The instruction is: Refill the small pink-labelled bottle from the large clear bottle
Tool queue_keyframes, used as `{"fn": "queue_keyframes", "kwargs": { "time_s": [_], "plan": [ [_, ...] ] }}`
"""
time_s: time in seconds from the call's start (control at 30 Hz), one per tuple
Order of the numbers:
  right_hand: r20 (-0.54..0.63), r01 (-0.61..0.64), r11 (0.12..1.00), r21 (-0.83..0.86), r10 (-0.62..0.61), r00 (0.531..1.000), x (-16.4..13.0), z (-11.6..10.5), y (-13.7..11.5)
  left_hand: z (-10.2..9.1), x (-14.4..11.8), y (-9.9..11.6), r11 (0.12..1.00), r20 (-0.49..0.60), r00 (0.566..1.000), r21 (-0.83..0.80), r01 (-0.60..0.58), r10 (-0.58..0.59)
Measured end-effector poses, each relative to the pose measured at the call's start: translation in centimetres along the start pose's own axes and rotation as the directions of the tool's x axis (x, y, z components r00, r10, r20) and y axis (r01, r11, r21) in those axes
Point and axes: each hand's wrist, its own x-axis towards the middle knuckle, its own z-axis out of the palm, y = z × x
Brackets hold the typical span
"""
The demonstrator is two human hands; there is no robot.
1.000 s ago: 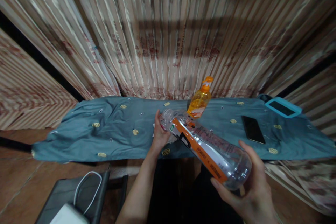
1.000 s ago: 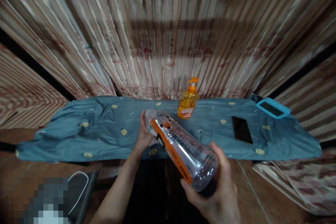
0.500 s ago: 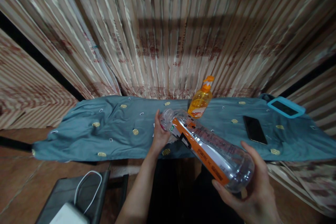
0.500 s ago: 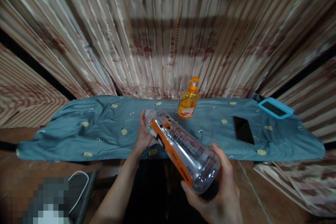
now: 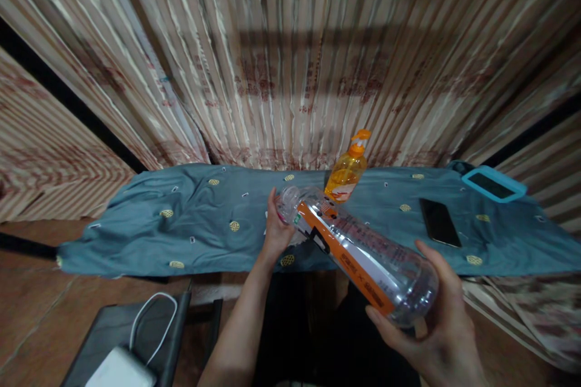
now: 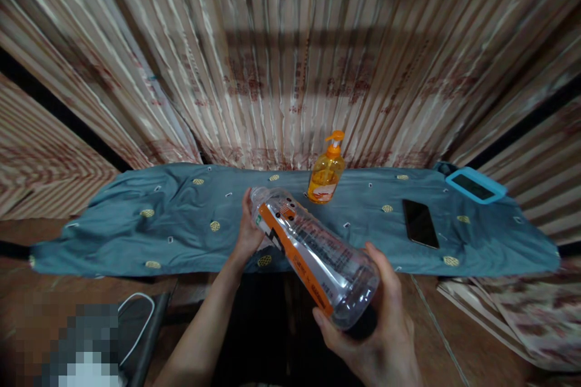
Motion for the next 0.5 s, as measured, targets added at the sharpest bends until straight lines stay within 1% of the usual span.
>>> {"fn": "queue_keyframes", "kwargs": {
  "time_s": [0.13,0.23,0.33,0.5],
  "plan": [
    [-0.009,-0.003,1.0,-0.006,0.003,1.0,0.0,0.0,0.0,0.0,0.1,-0.1,1.0,0.007,1.0,0.01,0.008,-0.008],
    [-0.032,0.013,1.0,-0.014,-0.014,0.999,0.1,0.1,0.0,-0.1,0.1,0.3,1.0,0.014,1.0,0.005,-0.006,0.006],
    [-0.025,0.017,1.0,-0.023,-0.018,1.0,0.2,0.0,-0.2,-0.2,0.1,0.8,1.0,0.015,1.0,0.012,0.004,-0.004],
    [-0.026,0.061,0.996,-0.061,-0.063,0.998,0.5,-0.2,-0.4,-0.3,0.1,1.1,1.0,0.035,0.999,0.017,0.012,-0.013]
  ]
}}
